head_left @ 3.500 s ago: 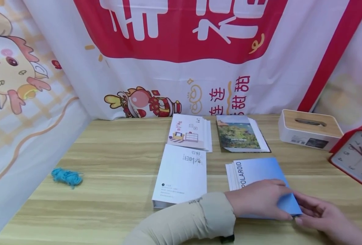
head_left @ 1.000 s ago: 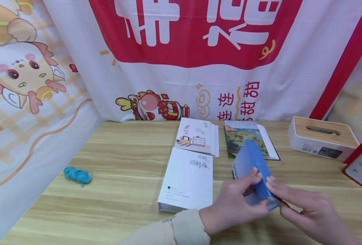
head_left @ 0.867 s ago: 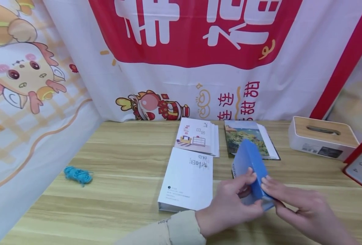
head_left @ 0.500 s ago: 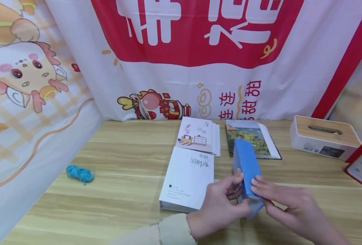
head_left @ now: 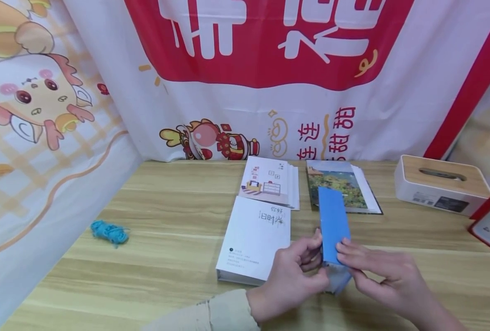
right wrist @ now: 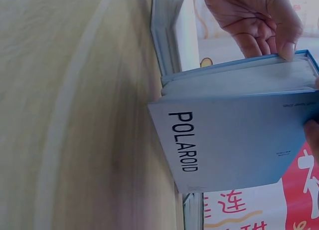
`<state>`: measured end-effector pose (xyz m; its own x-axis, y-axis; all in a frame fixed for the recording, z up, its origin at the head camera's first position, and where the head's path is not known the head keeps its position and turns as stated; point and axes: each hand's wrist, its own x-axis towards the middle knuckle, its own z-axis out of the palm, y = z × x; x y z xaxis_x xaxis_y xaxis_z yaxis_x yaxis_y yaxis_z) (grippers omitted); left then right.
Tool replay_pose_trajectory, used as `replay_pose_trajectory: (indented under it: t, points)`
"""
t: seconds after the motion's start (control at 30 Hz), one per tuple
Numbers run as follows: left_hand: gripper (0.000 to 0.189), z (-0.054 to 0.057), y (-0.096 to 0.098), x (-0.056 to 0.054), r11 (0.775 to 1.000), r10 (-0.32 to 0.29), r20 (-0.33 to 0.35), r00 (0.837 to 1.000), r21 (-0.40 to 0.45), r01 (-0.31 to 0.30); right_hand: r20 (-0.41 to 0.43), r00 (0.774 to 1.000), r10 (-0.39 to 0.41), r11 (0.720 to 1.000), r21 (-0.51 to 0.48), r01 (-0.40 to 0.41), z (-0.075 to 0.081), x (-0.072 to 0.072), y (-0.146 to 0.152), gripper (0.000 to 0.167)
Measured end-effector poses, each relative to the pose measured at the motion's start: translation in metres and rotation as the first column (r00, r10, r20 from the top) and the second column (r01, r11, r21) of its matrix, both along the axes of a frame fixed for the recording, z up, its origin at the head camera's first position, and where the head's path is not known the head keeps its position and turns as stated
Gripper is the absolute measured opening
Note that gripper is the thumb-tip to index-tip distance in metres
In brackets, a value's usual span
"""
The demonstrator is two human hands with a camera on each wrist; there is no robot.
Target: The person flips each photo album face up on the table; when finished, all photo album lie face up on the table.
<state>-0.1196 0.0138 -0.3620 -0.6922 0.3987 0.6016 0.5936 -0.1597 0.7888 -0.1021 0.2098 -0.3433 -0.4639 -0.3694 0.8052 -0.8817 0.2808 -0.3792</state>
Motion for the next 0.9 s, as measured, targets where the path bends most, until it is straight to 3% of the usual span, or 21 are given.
replay_pose_trajectory:
  t: [0.27,0.33,0.43,0.47,0.53,0.57,0.67,0.73,0.8,0.9]
  points:
    - [0.046,0.004,-0.002,0.001,0.999,-0.032,0.077,0.997,0.022,0.03,-0.039,0.998,0.052,0.998,-0.042,-0.054,0.001,-0.001,-0.003,0.022]
    - [0.046,0.007,-0.004,0.0,1.0,-0.022,0.05,0.999,-0.001,0.022,-0.032,0.999,0.041,0.998,-0.052,-0.043,-0.001,0.0,-0.003,0.022]
    - [0.051,0.013,-0.007,-0.003,0.996,0.025,-0.127,0.992,-0.087,-0.036,0.042,0.999,-0.033,0.998,-0.053,0.036,-0.004,0.005,-0.002,0.023]
    - [0.052,0.015,-0.008,-0.004,0.991,0.045,-0.201,0.979,-0.118,-0.069,0.078,0.995,-0.062,0.996,-0.053,0.066,-0.005,0.007,-0.002,0.027]
    - [0.05,0.02,-0.01,-0.007,0.974,0.07,-0.351,0.934,-0.18,-0.141,0.188,0.977,-0.098,0.991,-0.074,0.114,-0.008,0.01,-0.003,0.044]
    - [0.048,0.023,-0.011,-0.009,0.962,0.074,-0.421,0.904,-0.209,-0.177,0.253,0.961,-0.113,0.987,-0.082,0.137,-0.009,0.012,-0.004,0.054]
    - [0.037,0.029,-0.013,-0.013,0.917,0.043,-0.552,0.833,-0.308,-0.252,0.439,0.898,0.0,0.973,-0.209,0.102,-0.014,0.011,-0.004,0.076]
    - [0.03,0.032,-0.013,-0.015,0.89,0.005,-0.604,0.797,-0.362,-0.279,0.566,0.821,0.078,0.957,-0.274,0.098,-0.019,0.01,-0.003,0.08]
    - [0.026,0.034,-0.013,-0.016,0.869,-0.026,-0.628,0.778,-0.399,-0.292,0.67,0.732,0.122,0.946,-0.301,0.118,-0.025,0.007,-0.002,0.082]
    - [0.024,0.037,-0.011,-0.017,0.855,-0.058,-0.619,0.783,-0.436,-0.282,0.789,0.608,0.09,0.958,-0.235,0.163,-0.032,0.004,0.0,0.083]
